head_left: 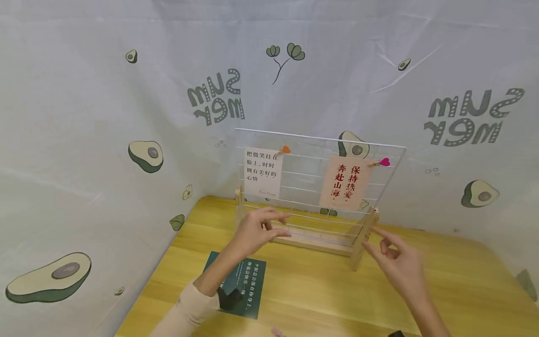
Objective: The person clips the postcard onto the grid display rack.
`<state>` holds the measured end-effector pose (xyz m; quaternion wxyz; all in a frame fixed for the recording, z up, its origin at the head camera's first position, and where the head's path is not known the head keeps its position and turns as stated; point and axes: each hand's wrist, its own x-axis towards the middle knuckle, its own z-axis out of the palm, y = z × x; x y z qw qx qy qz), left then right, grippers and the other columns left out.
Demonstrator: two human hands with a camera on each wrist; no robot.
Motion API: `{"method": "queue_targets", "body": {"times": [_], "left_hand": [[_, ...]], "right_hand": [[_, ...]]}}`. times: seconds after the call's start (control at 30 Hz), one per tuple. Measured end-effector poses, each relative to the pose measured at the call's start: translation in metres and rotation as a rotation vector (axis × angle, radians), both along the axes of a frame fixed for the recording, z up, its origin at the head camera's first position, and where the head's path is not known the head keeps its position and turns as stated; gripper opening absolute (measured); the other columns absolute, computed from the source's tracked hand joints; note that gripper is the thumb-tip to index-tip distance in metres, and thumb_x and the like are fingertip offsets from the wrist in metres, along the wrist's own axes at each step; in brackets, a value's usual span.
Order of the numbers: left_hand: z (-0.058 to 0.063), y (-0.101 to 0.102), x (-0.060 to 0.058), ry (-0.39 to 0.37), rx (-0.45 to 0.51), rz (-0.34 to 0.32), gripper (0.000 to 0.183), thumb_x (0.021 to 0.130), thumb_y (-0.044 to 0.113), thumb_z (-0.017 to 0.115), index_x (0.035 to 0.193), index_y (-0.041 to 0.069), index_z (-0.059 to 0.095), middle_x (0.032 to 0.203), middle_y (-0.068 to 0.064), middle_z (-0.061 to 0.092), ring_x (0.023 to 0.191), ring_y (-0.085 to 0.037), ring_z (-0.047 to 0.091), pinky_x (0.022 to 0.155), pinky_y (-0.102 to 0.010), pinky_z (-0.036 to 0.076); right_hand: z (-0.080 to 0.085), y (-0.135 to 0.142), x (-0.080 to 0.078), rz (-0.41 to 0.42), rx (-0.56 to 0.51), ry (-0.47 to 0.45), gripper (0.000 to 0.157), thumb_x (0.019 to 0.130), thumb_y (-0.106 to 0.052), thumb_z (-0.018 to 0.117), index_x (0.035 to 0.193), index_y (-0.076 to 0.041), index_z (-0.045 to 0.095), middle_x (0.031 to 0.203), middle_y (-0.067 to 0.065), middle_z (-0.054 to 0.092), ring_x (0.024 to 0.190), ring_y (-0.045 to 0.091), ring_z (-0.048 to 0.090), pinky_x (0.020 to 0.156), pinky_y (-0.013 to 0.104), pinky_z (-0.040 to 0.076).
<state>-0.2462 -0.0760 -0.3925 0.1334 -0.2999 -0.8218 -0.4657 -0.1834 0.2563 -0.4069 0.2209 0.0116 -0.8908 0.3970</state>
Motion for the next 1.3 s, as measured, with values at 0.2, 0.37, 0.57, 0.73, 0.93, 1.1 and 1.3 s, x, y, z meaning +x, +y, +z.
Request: {"method": "queue_targets", "body": {"times": [0.2,0.37,0.57,0.73,0.93,1.1,1.3], "left_hand": [[-0.043,-0.043,0.018,-0.351,0.052,-0.102,0.046,0.086,0.019,0.085,0.13,0.012,0.073,0.115,-0.017,0.07,0.06,-0.012,0.061,0.055,-0.027,0.053],[-0.066,-0.064,0.021,-0.425,-0.004,-0.051,0.052,0.082,0.017,0.088,0.13,0.007,0.071,0.129,-0.024,0.064,0.061,-0.011,0.06,0.057,-0.026,0.051],[-0.087,-0.073,0.02,-0.288,-0.322,0.186,0.064,0.066,0.021,0.098,0.123,0.006,0.073,0.128,-0.016,0.063,0.076,-0.014,0.062,0.06,-0.027,0.046],[-0.098,-0.079,0.022,-0.256,-0.451,0.239,0.073,0.056,0.025,0.103,0.12,0.005,0.072,0.111,-0.01,0.063,0.093,-0.025,0.064,0.071,-0.039,0.051],[-0.103,-0.082,0.022,-0.295,-0.492,0.236,0.074,0.055,0.024,0.104,0.117,0.004,0.069,0.109,-0.009,0.058,0.083,-0.019,0.054,0.074,-0.04,0.053],[-0.106,-0.082,0.019,-0.321,-0.474,0.213,0.068,0.055,0.025,0.104,0.109,0.006,0.067,0.107,-0.006,0.057,0.082,-0.017,0.053,0.075,-0.037,0.052],[-0.105,-0.083,0.016,-0.338,-0.428,0.173,0.066,0.056,0.02,0.103,0.106,0.008,0.062,0.101,-0.005,0.061,0.086,-0.017,0.055,0.076,-0.037,0.051]], "right_hand": [[-0.057,-0.007,0.03,0.046,-0.132,-0.32,0.051,0.091,-0.029,0.081,0.135,-0.006,0.068,0.076,-0.007,0.045,0.045,-0.002,0.022,0.04,0.018,0.031],[-0.086,-0.013,0.047,0.148,-0.222,-0.479,0.045,0.089,-0.02,0.082,0.127,0.0,0.071,0.074,-0.006,0.046,0.053,0.001,0.037,0.051,0.015,0.042],[-0.103,-0.008,0.053,0.412,-0.309,-0.678,0.035,0.091,-0.02,0.079,0.11,0.009,0.071,0.069,-0.012,0.048,0.06,0.0,0.043,0.056,0.014,0.041],[-0.105,-0.005,0.056,0.644,-0.387,-0.799,0.03,0.093,-0.019,0.077,0.1,0.01,0.069,0.071,-0.011,0.056,0.059,-0.001,0.046,0.056,0.015,0.042],[-0.108,-0.009,0.058,0.794,-0.438,-0.863,0.033,0.092,-0.013,0.076,0.1,0.018,0.064,0.072,-0.01,0.057,0.059,-0.001,0.049,0.059,0.015,0.045],[-0.114,-0.013,0.06,0.919,-0.467,-0.835,0.032,0.092,-0.006,0.07,0.098,0.024,0.062,0.079,-0.012,0.066,0.061,-0.006,0.049,0.058,0.009,0.04],[-0.115,-0.012,0.06,0.975,-0.423,-0.781,0.026,0.094,-0.008,0.069,0.097,0.017,0.064,0.077,-0.017,0.063,0.058,-0.009,0.045,0.053,0.009,0.034]]}}
